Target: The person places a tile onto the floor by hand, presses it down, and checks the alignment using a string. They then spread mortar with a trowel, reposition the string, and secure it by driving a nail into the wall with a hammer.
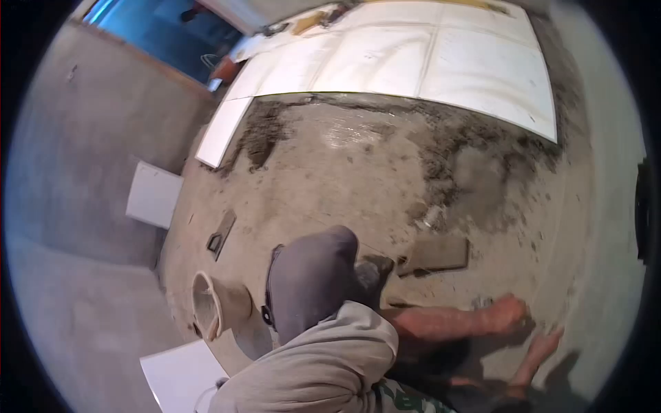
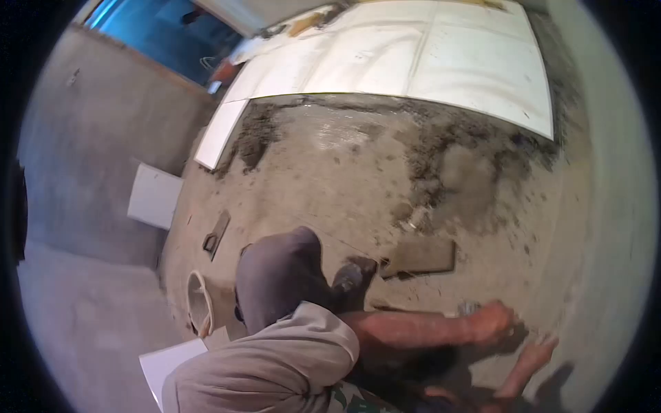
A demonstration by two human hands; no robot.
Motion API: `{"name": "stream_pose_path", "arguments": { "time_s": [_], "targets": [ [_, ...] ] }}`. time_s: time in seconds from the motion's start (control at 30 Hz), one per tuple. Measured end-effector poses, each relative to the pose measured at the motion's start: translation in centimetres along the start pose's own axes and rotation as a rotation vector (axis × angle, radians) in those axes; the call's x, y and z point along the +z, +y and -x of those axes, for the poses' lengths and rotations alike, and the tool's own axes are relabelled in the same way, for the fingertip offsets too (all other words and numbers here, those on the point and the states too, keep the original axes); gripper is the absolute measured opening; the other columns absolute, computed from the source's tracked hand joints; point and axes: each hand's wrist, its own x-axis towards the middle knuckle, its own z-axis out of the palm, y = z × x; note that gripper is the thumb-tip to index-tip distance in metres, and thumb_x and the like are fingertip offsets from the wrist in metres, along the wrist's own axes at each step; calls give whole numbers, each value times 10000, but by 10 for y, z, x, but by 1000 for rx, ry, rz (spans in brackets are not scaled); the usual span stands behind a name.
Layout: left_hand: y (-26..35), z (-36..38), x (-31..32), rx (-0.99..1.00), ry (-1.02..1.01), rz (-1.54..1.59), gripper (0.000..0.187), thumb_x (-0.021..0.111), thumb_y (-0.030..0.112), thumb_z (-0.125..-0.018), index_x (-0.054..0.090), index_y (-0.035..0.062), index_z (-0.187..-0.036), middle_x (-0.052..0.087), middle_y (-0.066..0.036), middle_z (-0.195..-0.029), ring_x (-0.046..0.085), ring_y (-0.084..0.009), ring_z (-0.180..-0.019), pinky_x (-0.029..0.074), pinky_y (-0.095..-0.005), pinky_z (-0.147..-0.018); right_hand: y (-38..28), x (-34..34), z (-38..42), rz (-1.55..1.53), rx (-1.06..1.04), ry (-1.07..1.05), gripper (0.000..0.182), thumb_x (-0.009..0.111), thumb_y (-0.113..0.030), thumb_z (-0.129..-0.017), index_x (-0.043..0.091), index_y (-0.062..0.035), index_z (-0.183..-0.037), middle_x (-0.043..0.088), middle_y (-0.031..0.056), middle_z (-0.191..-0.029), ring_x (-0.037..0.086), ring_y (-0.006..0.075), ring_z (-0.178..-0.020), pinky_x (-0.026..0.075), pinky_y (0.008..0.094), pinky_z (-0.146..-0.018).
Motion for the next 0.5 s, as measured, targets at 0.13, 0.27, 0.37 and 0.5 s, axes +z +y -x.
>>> {"name": "stream_pose_path", "arguments": {
  "time_s": [0.13,0.27,0.37,0.5],
  "targets": [
    [-3,-13,4,-48,-56,32,150,585,159,-782,603,28,-852,594,-186,-878,559,-381,-853,441,-469,-758,26,31,-2,-135,-72,70,540,667,-120,-751,439,70,-1202,534,284,-1145,528,384,-1075,409,433,-919],
    [7,-39,-11,-79,61,171,154,608,140,-828,663,67,-951,649,-149,-929,629,-296,-871,491,-365,-758,-6,-5,4,-30,-117,52,535,679,-148,-696,453,10,-1155,596,244,-783,608,411,-774,494,479,-685],
    [5,-39,-18,-14,0,76,196,617,167,-835,638,59,-997,648,-141,-925,624,-315,-867,491,-377,-753,-26,-15,6,-67,-109,125,296,612,-122,-771,437,-13,-983,586,242,-758,600,426,-708,479,499,-601],
    [13,-44,-4,100,-6,22,227,624,168,-823,632,74,-1030,639,-125,-987,602,-315,-910,463,-389,-802,-26,-15,6,-104,-52,85,244,588,-121,-801,429,-19,-956,583,240,-757,600,419,-714,478,497,-602]
  ]
}}
